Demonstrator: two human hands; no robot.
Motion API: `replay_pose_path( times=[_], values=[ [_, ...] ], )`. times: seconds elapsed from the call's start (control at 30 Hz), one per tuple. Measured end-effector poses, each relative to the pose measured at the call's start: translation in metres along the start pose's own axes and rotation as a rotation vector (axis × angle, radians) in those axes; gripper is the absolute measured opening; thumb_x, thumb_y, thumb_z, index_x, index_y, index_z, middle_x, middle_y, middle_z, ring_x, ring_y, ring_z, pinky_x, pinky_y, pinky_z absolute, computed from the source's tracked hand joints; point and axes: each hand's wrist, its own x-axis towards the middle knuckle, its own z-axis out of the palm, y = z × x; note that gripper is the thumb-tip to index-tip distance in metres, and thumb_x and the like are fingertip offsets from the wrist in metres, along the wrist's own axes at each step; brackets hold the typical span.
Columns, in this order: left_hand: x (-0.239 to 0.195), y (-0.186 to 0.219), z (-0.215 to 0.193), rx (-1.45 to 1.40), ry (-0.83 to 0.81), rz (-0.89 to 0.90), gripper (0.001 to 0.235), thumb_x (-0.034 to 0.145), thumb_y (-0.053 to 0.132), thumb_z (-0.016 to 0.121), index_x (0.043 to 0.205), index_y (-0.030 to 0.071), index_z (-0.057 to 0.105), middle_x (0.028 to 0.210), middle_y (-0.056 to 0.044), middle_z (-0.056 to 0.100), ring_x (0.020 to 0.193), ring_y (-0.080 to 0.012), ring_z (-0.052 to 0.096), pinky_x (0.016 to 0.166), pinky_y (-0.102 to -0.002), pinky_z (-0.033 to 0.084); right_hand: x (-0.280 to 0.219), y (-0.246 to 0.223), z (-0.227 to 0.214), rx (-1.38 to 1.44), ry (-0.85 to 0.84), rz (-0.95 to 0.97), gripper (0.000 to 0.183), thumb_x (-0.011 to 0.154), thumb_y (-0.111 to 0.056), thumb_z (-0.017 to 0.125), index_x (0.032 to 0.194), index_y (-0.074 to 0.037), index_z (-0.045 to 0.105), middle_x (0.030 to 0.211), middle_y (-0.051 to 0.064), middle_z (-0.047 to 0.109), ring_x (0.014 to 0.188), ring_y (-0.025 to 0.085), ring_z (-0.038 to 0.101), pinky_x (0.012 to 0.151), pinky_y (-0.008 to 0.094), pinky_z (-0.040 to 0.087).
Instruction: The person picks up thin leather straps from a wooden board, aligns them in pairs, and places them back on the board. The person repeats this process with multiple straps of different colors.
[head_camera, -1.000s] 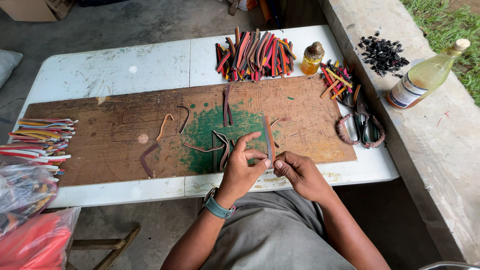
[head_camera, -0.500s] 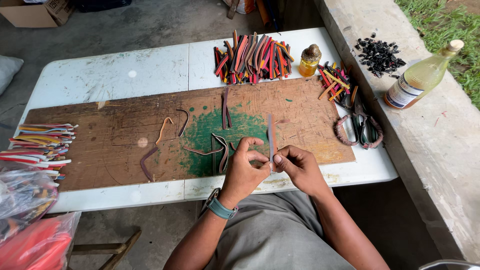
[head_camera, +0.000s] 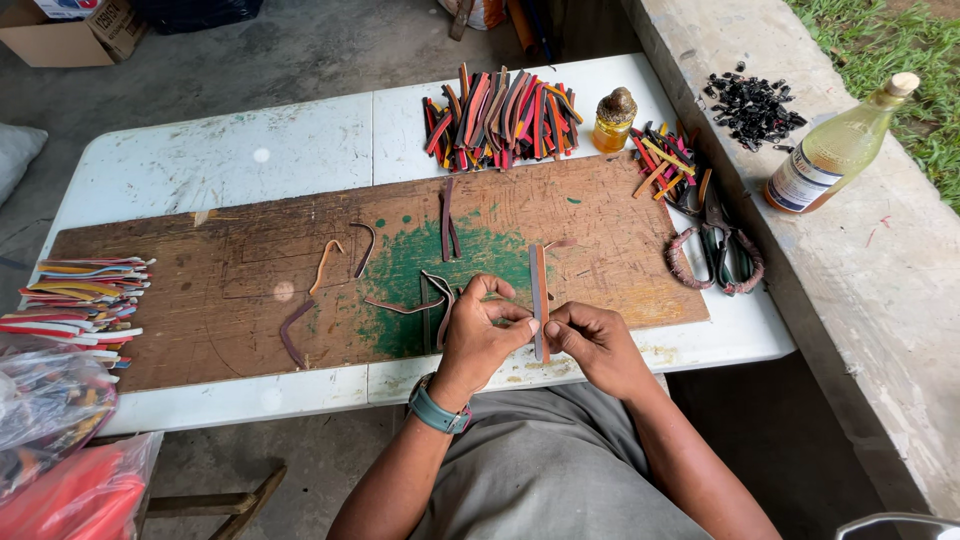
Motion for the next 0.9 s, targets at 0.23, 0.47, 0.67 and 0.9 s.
replay_pose_path(
  times=[0.23,0.47,0.67,0.9],
  values=[
    [0.002,-0.008,0.008,0.244,0.098,0.072,0.033,0.079,-0.001,0.074,0.104,0.000,0.052,0.083,-0.012,0.076,0.077,-0.0117,0.071,0.069,-0.026,0.058,0.001,-0.004,0.005,-0.343,0.060,-0.020,0.014,0.092,-0.011,0.068,0.082,0.000,0.070,0.075,0.005,0.073,0.070,0.011,0.070,0.067,0.029,0.056],
    [-0.002,0.009,0.006,0.155,0.021,0.056,0.038,0.083,0.002,0.073,0.115,0.004,0.052,0.089,-0.008,0.074,0.078,-0.0110,0.071,0.070,-0.026,0.060,0.012,0.012,-0.010,0.059,0.034,0.115,0.025,0.097,-0.024,0.070,0.092,0.001,0.072,0.082,0.006,0.074,0.075,0.011,0.068,0.071,0.028,0.058],
    [0.003,-0.006,0.006,0.161,0.046,0.106,0.032,0.086,0.000,0.075,0.110,0.001,0.054,0.089,-0.010,0.074,0.082,-0.0111,0.071,0.071,-0.026,0.060,0.009,0.002,-0.001,-0.063,0.036,0.131,0.024,0.096,-0.023,0.066,0.092,0.000,0.072,0.079,0.005,0.074,0.073,0.013,0.068,0.068,0.029,0.057],
    [0.011,-0.021,0.004,0.056,0.028,-0.010,0.031,0.084,-0.001,0.074,0.106,0.000,0.053,0.086,-0.011,0.074,0.076,-0.0125,0.071,0.067,-0.026,0.061,0.011,0.004,0.000,-0.183,0.094,0.072,0.020,0.095,-0.018,0.069,0.091,0.002,0.070,0.080,0.005,0.071,0.074,0.012,0.066,0.070,0.028,0.056]
  ],
)
